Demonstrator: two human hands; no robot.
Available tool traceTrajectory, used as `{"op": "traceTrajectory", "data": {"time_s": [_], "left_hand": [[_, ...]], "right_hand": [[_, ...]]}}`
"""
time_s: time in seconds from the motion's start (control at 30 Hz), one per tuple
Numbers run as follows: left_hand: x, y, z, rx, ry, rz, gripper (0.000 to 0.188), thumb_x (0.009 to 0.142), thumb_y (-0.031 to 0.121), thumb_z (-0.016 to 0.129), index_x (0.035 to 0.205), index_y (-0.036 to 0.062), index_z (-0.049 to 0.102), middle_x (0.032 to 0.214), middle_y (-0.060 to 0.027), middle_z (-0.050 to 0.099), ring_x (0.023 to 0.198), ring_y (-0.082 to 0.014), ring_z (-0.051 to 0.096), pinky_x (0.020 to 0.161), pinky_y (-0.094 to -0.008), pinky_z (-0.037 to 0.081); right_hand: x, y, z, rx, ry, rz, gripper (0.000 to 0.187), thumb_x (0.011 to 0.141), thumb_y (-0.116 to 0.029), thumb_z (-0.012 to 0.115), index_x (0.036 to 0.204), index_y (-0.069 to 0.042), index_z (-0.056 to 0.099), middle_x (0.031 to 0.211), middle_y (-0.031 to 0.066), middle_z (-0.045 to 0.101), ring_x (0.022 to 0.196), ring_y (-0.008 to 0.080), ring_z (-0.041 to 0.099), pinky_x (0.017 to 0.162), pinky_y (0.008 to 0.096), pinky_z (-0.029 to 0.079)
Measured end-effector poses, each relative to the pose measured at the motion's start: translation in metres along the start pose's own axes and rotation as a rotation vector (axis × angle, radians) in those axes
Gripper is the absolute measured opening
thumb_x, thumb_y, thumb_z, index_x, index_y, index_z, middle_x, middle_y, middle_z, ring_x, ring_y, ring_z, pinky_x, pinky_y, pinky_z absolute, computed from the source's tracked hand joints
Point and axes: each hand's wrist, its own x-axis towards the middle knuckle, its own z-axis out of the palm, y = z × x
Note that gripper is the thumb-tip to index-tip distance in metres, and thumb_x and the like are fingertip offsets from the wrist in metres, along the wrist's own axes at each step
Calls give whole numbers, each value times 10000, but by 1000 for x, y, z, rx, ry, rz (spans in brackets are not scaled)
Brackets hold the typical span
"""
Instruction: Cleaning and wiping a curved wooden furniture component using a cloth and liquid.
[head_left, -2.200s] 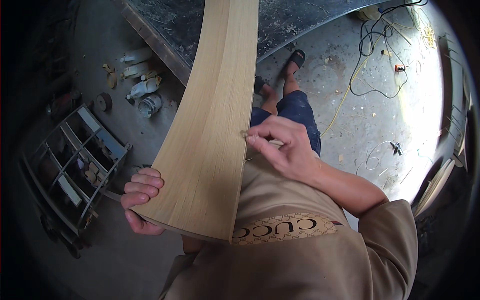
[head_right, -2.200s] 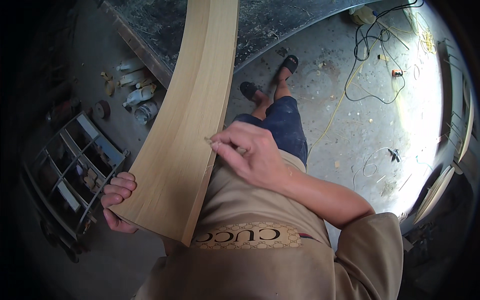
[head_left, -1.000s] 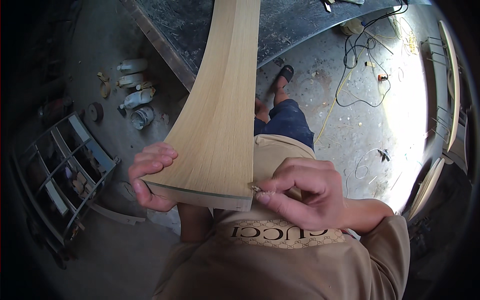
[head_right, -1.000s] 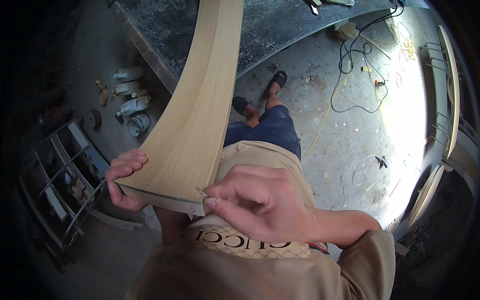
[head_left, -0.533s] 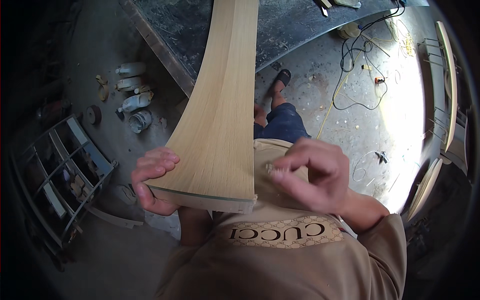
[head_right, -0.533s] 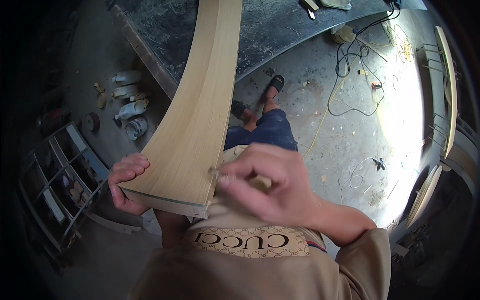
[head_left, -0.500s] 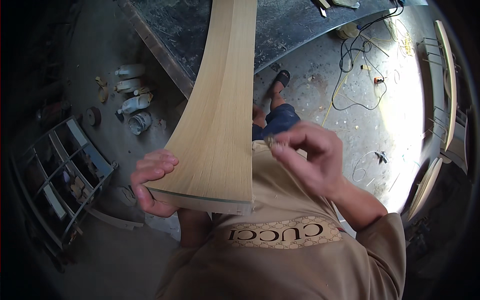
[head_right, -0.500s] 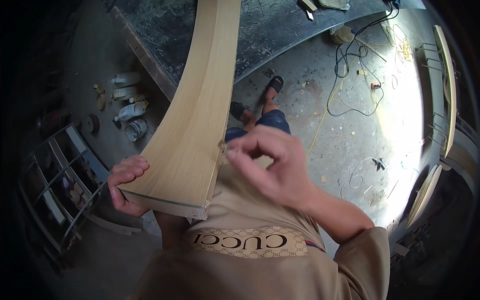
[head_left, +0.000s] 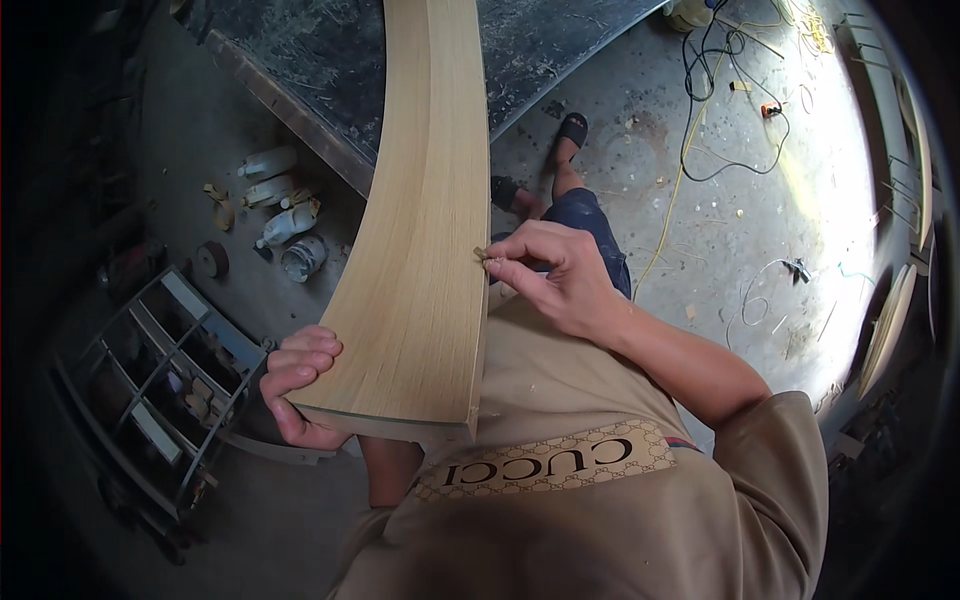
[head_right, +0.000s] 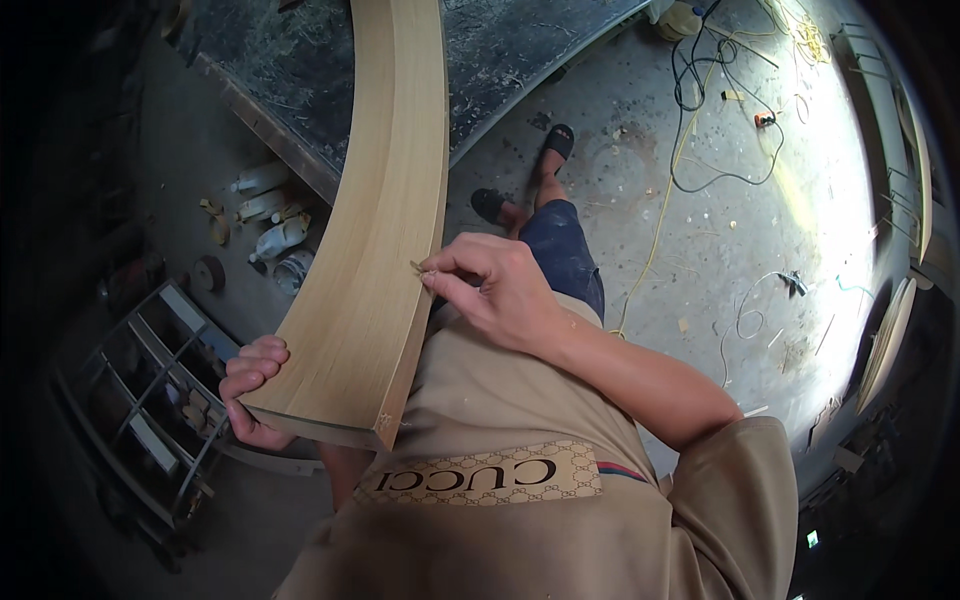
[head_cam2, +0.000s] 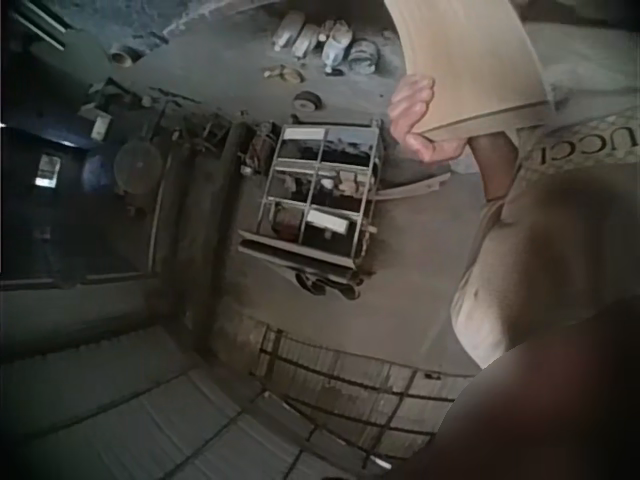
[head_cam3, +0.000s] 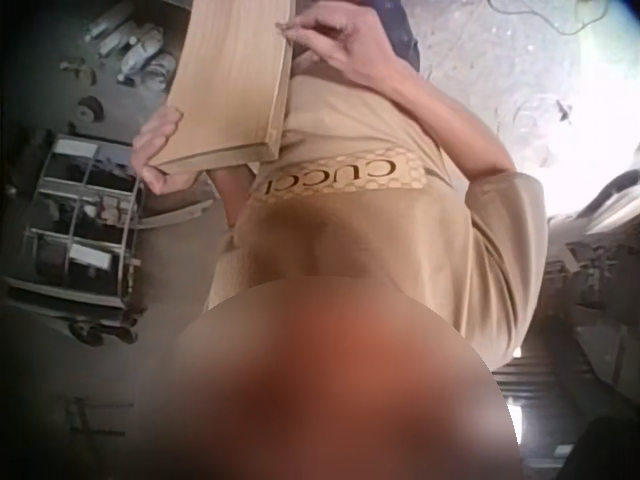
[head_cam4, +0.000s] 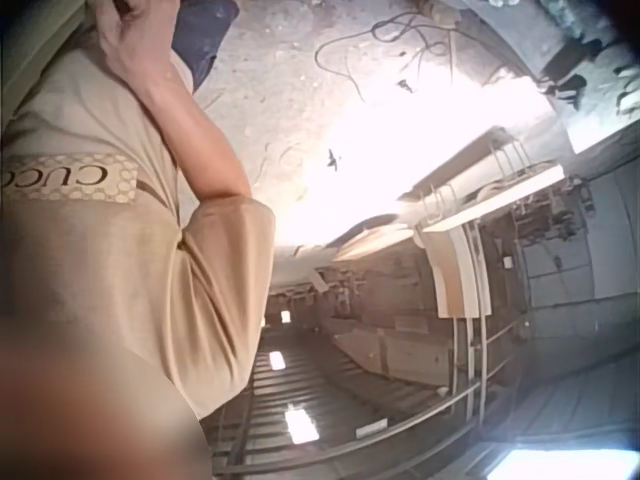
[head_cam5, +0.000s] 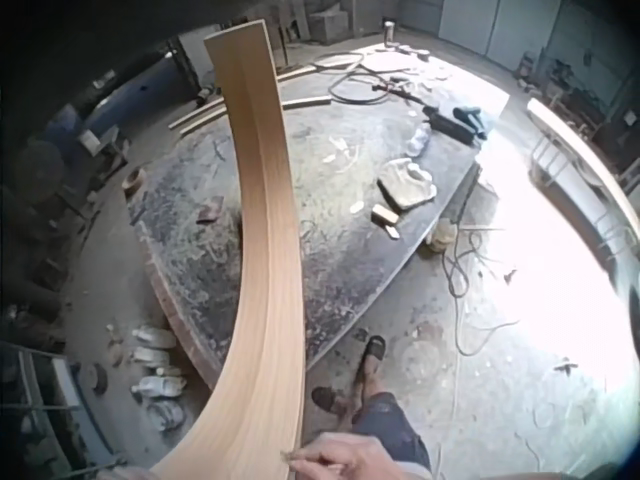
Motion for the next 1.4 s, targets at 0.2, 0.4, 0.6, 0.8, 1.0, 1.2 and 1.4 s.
{"op": "traceTrajectory", "data": {"time_s": [0.2, 0.4, 0.6, 0.8, 1.0, 1.2, 1.4], "left_hand": [[-2, -1, 4, 17, 25, 6, 456, 1049, 336, 284, 924, 22, 591, 790, -139, 629, 703, -270, 641, 687, -414, 534], [0, -1, 4, -6, 20, 14, 462, 1059, 331, 280, 933, 17, 594, 800, -137, 635, 719, -267, 653, 705, -408, 550], [1, -3, 7, -66, 14, 30, 486, 1060, 342, 280, 955, 8, 616, 817, -150, 647, 738, -272, 652, 734, -428, 548], [-2, -5, 6, -19, 30, 44, 459, 1074, 334, 303, 941, 14, 605, 808, -145, 652, 714, -257, 641, 725, -422, 550], [-3, -3, 8, 6, 52, 35, 447, 1064, 334, 316, 925, 20, 603, 790, -139, 645, 692, -252, 628, 714, -426, 543], [-4, -7, 10, 20, 81, 34, 432, 1051, 329, 328, 918, 21, 600, 781, -134, 640, 685, -250, 621, 700, -426, 539], [-3, -2, 13, 24, 73, 37, 427, 1047, 328, 335, 921, 17, 600, 782, -135, 641, 686, -252, 624, 704, -425, 541]], "right_hand": [[-27, -75, -5, 28, -94, 48, 125, 965, -99, 761, 1005, 19, 776, 820, 120, 726, 747, 221, 722, 645, 341, 551], [-41, -105, -4, 99, -89, 94, 96, 929, -43, 805, 989, 27, 779, 818, 106, 730, 696, 171, 697, 613, 299, 525], [-40, -138, -11, 119, -142, -27, 97, 861, 24, 850, 938, 22, 792, 795, 89, 735, 682, 161, 694, 597, 287, 498], [-31, -116, -9, 14, -1, 115, 54, 900, 9, 804, 930, 38, 769, 801, 97, 731, 674, 166, 688, 622, 278, 504], [-36, -153, -16, 59, -255, -47, 70, 878, 4, 834, 919, 10, 776, 818, 108, 748, 685, 194, 710, 607, 295, 522], [-18, -126, -19, -216, -214, -172, 108, 908, -24, 788, 997, 32, 764, 843, 117, 717, 722, 247, 698, 638, 333, 535], [-17, -140, -27, -104, -321, -247, 73, 912, -5, 794, 981, 13, 781, 861, 114, 745, 740, 236, 711, 660, 340, 553]]}}
